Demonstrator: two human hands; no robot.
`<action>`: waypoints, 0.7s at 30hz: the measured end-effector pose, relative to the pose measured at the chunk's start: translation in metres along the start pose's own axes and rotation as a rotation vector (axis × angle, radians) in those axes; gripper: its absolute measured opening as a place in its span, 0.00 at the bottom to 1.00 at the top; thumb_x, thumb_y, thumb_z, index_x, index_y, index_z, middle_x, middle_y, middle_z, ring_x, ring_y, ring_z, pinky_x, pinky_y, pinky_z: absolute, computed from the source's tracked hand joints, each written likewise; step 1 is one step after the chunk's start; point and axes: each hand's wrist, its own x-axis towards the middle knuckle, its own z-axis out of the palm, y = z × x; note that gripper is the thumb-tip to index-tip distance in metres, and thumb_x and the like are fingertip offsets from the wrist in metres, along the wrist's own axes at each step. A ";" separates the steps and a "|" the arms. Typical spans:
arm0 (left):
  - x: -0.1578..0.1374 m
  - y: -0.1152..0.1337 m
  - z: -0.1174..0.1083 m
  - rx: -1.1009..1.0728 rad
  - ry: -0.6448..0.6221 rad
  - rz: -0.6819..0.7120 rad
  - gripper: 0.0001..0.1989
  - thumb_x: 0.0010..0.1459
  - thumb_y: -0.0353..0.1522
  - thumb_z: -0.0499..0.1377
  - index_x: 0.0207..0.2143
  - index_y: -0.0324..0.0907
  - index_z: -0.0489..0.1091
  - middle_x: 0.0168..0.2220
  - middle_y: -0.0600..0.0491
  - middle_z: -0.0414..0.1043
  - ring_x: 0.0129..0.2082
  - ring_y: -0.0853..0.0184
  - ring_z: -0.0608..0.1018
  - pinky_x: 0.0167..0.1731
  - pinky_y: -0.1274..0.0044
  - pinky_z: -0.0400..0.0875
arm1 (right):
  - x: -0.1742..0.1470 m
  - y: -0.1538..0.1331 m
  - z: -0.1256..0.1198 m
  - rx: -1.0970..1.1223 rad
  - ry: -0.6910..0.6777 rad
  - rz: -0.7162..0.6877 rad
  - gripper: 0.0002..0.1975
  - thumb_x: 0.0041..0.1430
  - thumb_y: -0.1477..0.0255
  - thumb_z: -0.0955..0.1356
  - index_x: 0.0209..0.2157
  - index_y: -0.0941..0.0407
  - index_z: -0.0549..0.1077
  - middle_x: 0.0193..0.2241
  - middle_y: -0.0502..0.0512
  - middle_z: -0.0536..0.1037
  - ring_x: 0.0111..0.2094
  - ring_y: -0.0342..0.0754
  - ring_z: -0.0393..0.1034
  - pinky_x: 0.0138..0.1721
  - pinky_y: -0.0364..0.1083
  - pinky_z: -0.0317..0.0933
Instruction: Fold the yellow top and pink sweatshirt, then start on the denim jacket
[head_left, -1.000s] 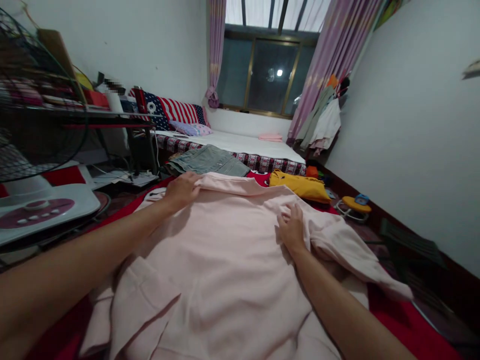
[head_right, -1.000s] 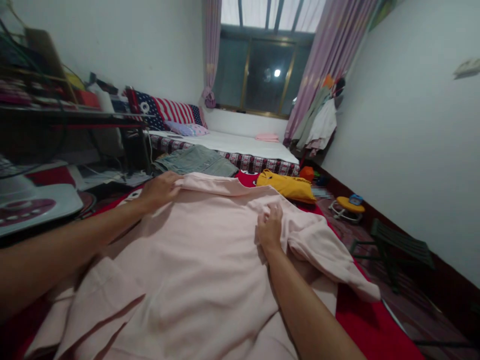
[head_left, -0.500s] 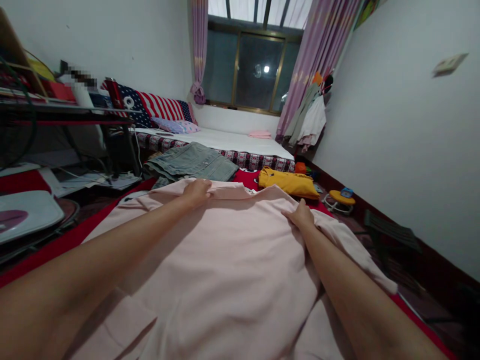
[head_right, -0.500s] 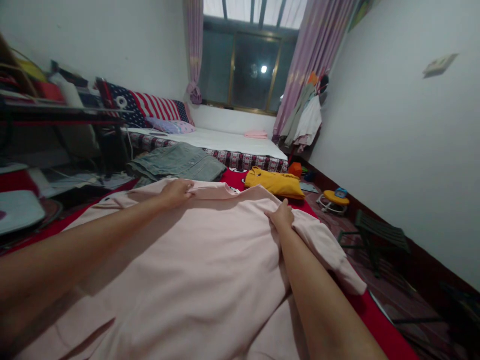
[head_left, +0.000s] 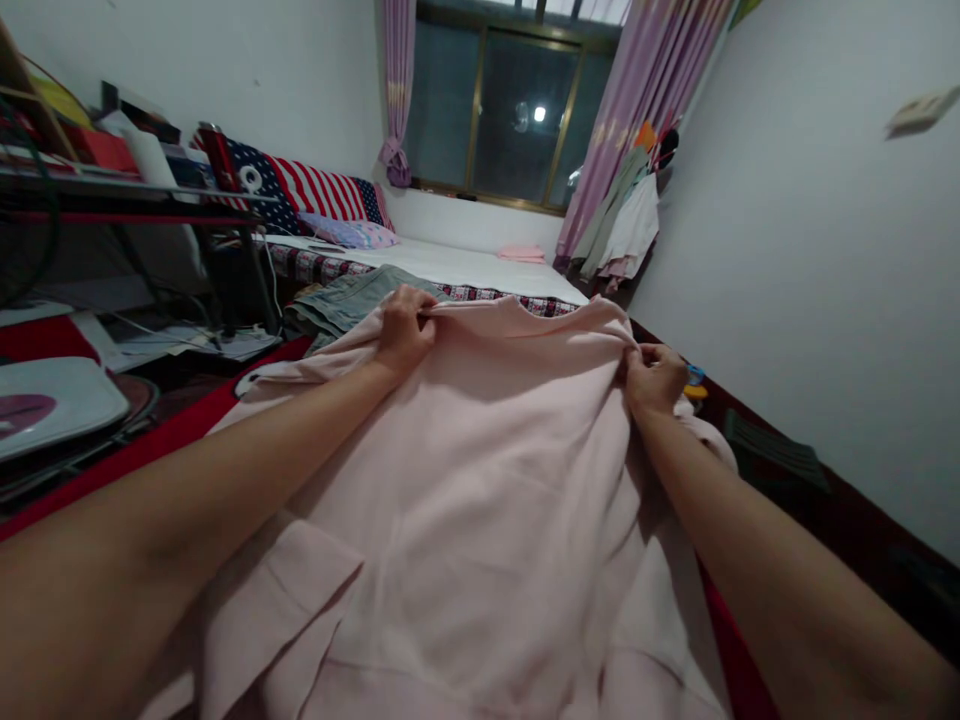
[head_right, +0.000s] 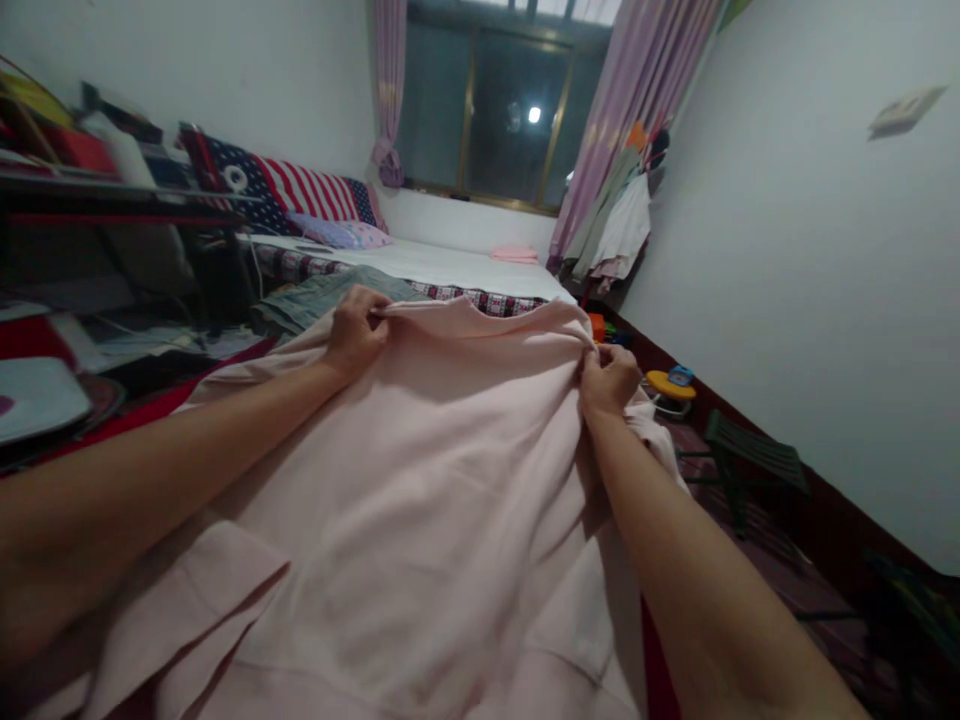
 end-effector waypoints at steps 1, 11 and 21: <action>0.002 0.002 0.006 0.005 -0.054 0.007 0.20 0.55 0.27 0.55 0.51 0.38 0.67 0.54 0.44 0.66 0.56 0.56 0.68 0.56 0.67 0.62 | 0.005 0.000 0.001 0.004 -0.043 0.016 0.15 0.54 0.71 0.65 0.42 0.63 0.75 0.39 0.64 0.78 0.38 0.52 0.71 0.45 0.52 0.64; -0.075 0.008 -0.015 -0.057 -0.763 0.307 0.23 0.54 0.35 0.62 0.53 0.41 0.72 0.69 0.42 0.43 0.65 0.50 0.58 0.61 0.66 0.56 | -0.099 -0.032 -0.064 0.160 -0.652 -0.325 0.19 0.55 0.65 0.67 0.47 0.54 0.74 0.54 0.60 0.72 0.56 0.56 0.65 0.55 0.54 0.60; -0.138 0.010 -0.142 -0.479 -1.464 -0.009 0.18 0.57 0.44 0.58 0.32 0.39 0.77 0.30 0.51 0.75 0.31 0.67 0.75 0.32 0.80 0.68 | -0.165 -0.044 -0.206 0.273 -1.220 -0.321 0.20 0.61 0.51 0.63 0.29 0.53 0.73 0.29 0.57 0.74 0.32 0.51 0.70 0.32 0.47 0.65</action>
